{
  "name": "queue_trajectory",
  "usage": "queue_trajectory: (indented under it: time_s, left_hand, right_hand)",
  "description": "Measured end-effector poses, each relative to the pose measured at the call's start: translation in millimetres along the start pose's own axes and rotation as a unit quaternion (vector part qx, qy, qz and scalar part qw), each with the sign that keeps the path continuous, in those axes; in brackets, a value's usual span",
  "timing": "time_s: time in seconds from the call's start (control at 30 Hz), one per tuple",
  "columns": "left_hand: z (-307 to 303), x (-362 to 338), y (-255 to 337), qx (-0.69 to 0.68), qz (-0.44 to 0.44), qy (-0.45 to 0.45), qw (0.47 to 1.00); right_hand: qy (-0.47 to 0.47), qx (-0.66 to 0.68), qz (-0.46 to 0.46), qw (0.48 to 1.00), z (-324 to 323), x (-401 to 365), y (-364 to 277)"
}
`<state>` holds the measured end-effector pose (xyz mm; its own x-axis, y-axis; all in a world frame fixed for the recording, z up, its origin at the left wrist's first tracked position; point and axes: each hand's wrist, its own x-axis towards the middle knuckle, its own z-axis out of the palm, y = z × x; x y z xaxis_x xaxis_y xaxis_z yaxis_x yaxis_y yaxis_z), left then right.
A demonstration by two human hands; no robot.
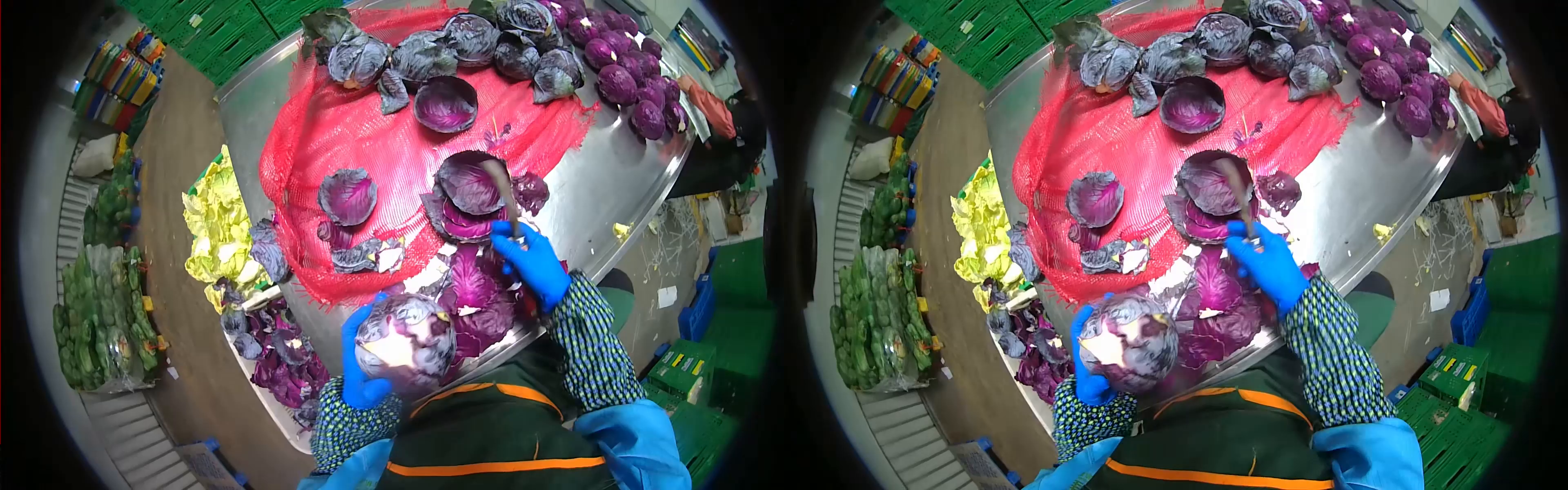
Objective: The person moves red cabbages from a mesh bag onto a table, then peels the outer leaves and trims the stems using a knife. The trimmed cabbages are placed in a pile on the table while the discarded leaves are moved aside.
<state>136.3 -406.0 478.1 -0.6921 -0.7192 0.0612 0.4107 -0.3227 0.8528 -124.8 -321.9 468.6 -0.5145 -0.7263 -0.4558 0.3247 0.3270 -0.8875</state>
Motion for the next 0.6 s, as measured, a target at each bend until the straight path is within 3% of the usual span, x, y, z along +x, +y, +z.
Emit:
queue_trajectory:
  time_s: [0.03,0.1,0.13,0.17,0.23,0.27,0.3,0.37,0.43,0.47,0.5,0.53,0.57,0.6]
  left_hand:
    - [-3,0,0,-0.003,0.001,0.006,1.000]
    - [-7,5,0,0.202,0.052,-0.002,0.978]
    - [-8,7,-1,0.197,0.051,-0.021,0.979]
    - [-5,8,-1,0.196,0.050,-0.029,0.979]
    - [3,6,-1,0.088,0.012,-0.010,0.996]
    - [4,5,-1,0.115,0.024,-0.028,0.993]
    - [3,2,-3,0.115,0.025,-0.022,0.993]
    - [-3,-1,-9,0.055,0.002,-0.010,0.998]
    - [19,-6,-7,-0.163,-0.026,0.144,0.976]
    - [14,-6,-5,-0.146,-0.025,0.142,0.979]
    - [9,-9,-3,-0.127,-0.027,0.145,0.981]
    - [5,-3,-3,0.003,0.012,0.153,0.988]
    - [1,2,-5,0.022,0.039,0.120,0.992]
    - [1,9,-3,0.065,0.075,0.111,0.989]
  right_hand:
    - [-0.048,-0.023,0.024,0.998,13,-19,-24]
    - [-0.184,-0.099,-0.169,0.963,40,-52,-45]
    - [-0.175,-0.247,-0.286,0.909,47,-56,-46]
    - [-0.107,-0.283,-0.294,0.907,57,-56,-43]
    - [-0.074,-0.247,-0.169,0.951,51,-42,-31]
    - [-0.027,-0.227,-0.245,0.942,53,-42,-27]
    - [-0.032,-0.229,-0.245,0.942,52,-39,-24]
    - [0.000,-0.089,-0.031,0.995,44,-27,-15]
    - [-0.006,-0.101,0.047,0.994,17,-10,33]
    - [-0.054,-0.114,0.081,0.989,17,-18,26]
    - [-0.061,-0.117,0.086,0.988,20,-24,33]
    - [-0.017,-0.153,-0.027,0.988,25,-30,40]
    - [0.029,-0.185,-0.146,0.971,29,-27,41]
    - [-0.078,-0.019,-0.069,0.994,40,-47,-3]
